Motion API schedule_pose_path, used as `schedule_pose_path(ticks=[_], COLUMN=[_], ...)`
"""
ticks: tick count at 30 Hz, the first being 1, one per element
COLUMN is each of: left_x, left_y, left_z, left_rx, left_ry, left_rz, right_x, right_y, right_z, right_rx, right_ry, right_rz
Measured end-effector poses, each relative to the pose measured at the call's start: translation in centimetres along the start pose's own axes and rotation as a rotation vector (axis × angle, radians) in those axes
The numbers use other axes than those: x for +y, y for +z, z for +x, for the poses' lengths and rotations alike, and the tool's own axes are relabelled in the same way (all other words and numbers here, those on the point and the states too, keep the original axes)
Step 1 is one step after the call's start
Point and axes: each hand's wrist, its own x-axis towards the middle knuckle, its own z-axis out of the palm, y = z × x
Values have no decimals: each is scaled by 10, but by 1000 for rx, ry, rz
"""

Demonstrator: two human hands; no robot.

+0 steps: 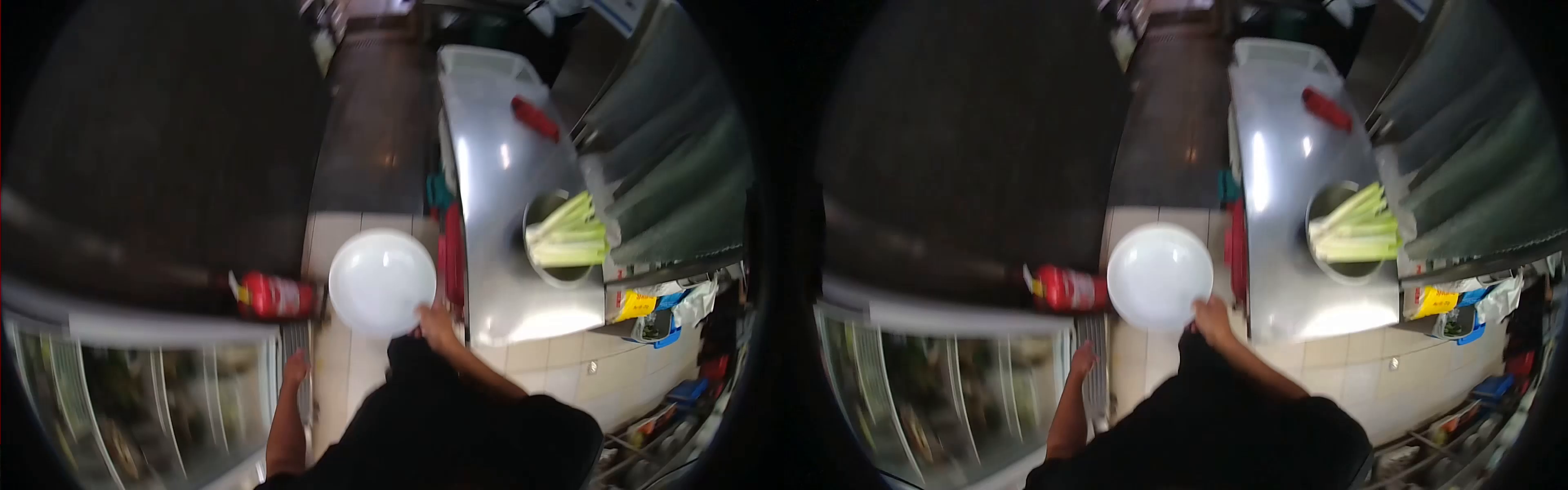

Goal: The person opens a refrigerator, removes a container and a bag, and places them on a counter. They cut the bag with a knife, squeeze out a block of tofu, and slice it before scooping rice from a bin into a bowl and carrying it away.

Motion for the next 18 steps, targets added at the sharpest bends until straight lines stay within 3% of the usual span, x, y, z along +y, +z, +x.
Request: schedule_pose_path(ticks=[1, 3, 5, 6, 12, 14, 16, 17, 18], left_x=[21, 57, 151, 170, 126, 111, 60, 78, 68], left_y=[-48, -92, -176, -188, -211, -212, -193, -218, -211], left_z=[35, 103, 138, 157, 281, 323, 386, 395, 420], left_rx=[-219, 120, 40, 30, -250, -53, -162, -170, -176], left_ry=[-231, 121, 16, -33, -44, -97, -159, -304, -290], left_rz=[-175, -458, -441, -402, -344, -277, -465, -583, -592], right_x=[-4, -20, -47, -56, -153, -190, -215, -229, -244], right_y=[9, 30, 50, 60, 113, 119, 118, 121, 125], right_z=[16, 53, 99, 125, 256, 284, 316, 336, 352], right_rx=[18, 0, 2, 13, 87, 110, 126, 129, 187], right_ry=[17, 16, 78, 90, 41, 10, -7, -12, -13], right_rz=[11, 104, 141, 163, 171, 199, 189, 198, 183])
